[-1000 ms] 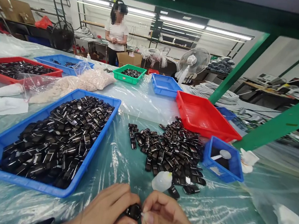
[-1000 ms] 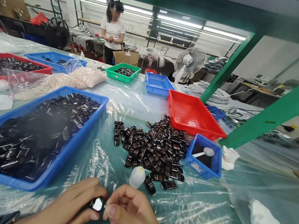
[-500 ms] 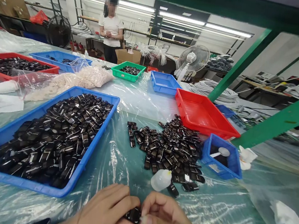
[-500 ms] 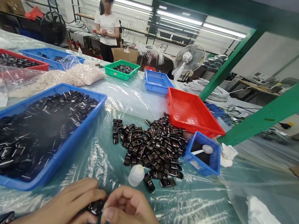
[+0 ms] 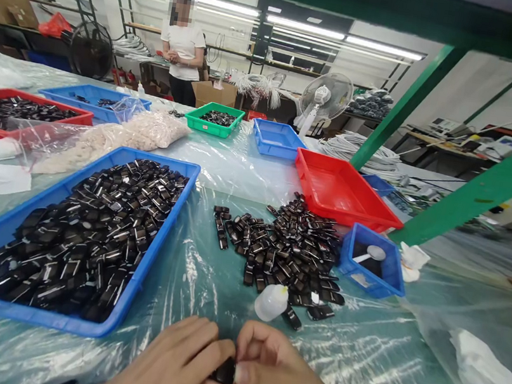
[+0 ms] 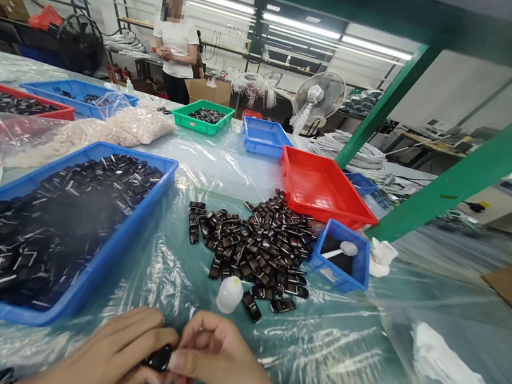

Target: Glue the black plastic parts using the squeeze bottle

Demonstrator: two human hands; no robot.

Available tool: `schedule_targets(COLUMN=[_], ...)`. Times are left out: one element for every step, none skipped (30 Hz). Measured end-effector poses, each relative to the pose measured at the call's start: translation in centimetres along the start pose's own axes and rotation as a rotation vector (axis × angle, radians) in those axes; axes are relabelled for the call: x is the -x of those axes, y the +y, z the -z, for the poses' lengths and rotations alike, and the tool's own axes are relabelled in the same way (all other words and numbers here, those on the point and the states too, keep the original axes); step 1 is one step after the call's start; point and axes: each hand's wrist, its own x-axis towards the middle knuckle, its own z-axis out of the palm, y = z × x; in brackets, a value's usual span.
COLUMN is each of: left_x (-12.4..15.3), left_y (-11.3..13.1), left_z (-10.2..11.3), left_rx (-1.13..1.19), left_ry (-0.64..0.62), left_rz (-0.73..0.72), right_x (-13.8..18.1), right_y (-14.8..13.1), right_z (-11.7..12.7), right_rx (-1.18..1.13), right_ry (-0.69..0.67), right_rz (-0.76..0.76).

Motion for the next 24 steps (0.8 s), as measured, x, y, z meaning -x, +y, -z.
schedule_targets(left_x=[0.0, 0.0, -0.1, 0.0, 0.0, 0.2, 0.4, 0.6, 0.9, 1.1, 1.3, 1.3, 1.2, 1.0, 0.4, -0.3, -1.2, -2.4, -3.7, -5.1, -6.6, -8.0, -9.4, -10.5], left_y=[0.1, 0.2, 0.2, 0.2, 0.0, -0.4, -1.1, -1.9, -2.8, -3.8, -4.7, -5.5, -6.0, -6.2, -6.2, -6.0, -5.7, -5.4, -5.3, -5.4, -5.8, -6.3, -7.1, -7.9], left_z=[-0.2, -0.2, -0.1, 0.1, 0.6, 1.3, 2.1, 3.1, 4.1, 5.0, 5.8, 6.5, 6.8, 6.8, 6.5, 5.9, 5.0, 4.0, 2.8, 1.6, 0.4, -0.7, -1.7, -2.6], left_rx=[-0.019, -0.034, -0.044, -0.056, -0.088, -0.141, -0.209, -0.328, -0.423, -0.524, -0.643, -0.691, -0.719, -0.733, -0.727, -0.715, -0.696, -0.669, -0.642, -0.620, -0.605, -0.590, -0.572, -0.553], left_ry=[0.012, 0.017, 0.016, 0.018, 0.029, 0.049, 0.071, 0.113, 0.134, 0.123, 0.127, 0.142, 0.145, 0.146, 0.136, 0.115, 0.086, 0.041, -0.001, -0.035, -0.058, -0.074, -0.089, -0.099], left_rz=[-0.004, -0.012, -0.026, -0.043, -0.046, -0.025, 0.022, 0.128, 0.246, 0.387, 0.494, 0.519, 0.532, 0.525, 0.505, 0.485, 0.465, 0.449, 0.442, 0.446, 0.466, 0.493, 0.518, 0.542], right_x=[-0.2, -0.2, -0.2, 0.1, 0.5, 1.0, 1.6, 2.2, 2.7, 3.0, 3.0, 2.7, 2.2, 1.6, 1.0, 0.4, -0.1, -0.3, -0.4, -0.3, 0.0, 0.3, 0.6, 0.9], right_y=[0.2, 0.3, 0.2, 0.0, -0.3, -0.6, -1.0, -1.3, -1.5, -1.5, -1.4, -1.0, -0.6, 0.0, 0.5, 1.0, 1.4, 1.7, 1.8, 1.7, 1.6, 1.4, 1.2, 0.9], right_z=[-0.1, -0.1, -0.1, 0.0, 0.2, 0.6, 1.1, 1.7, 2.3, 3.0, 3.7, 4.2, 4.6, 4.9, 5.1, 5.1, 5.1, 5.0, 4.9, 4.9, 4.8, 4.7, 4.6, 4.5], right_rx=[0.016, 0.037, 0.067, 0.102, 0.142, 0.177, 0.227, 0.278, 0.344, 0.479, 0.588, 0.666, 0.727, 0.753, 0.773, 0.789, 0.800, 0.811, 0.821, 0.829, 0.836, 0.843, 0.851, 0.859], right_ry=[0.001, -0.001, -0.003, 0.002, 0.016, 0.039, 0.102, 0.184, 0.299, 0.513, 0.677, 0.758, 0.762, 0.726, 0.672, 0.615, 0.572, 0.536, 0.507, 0.488, 0.474, 0.460, 0.450, 0.443], right_rz=[0.004, 0.013, 0.029, 0.057, 0.096, 0.139, 0.215, 0.304, 0.416, 0.622, 0.761, 0.824, 0.835, 0.793, 0.730, 0.658, 0.596, 0.549, 0.518, 0.504, 0.502, 0.496, 0.490, 0.483])
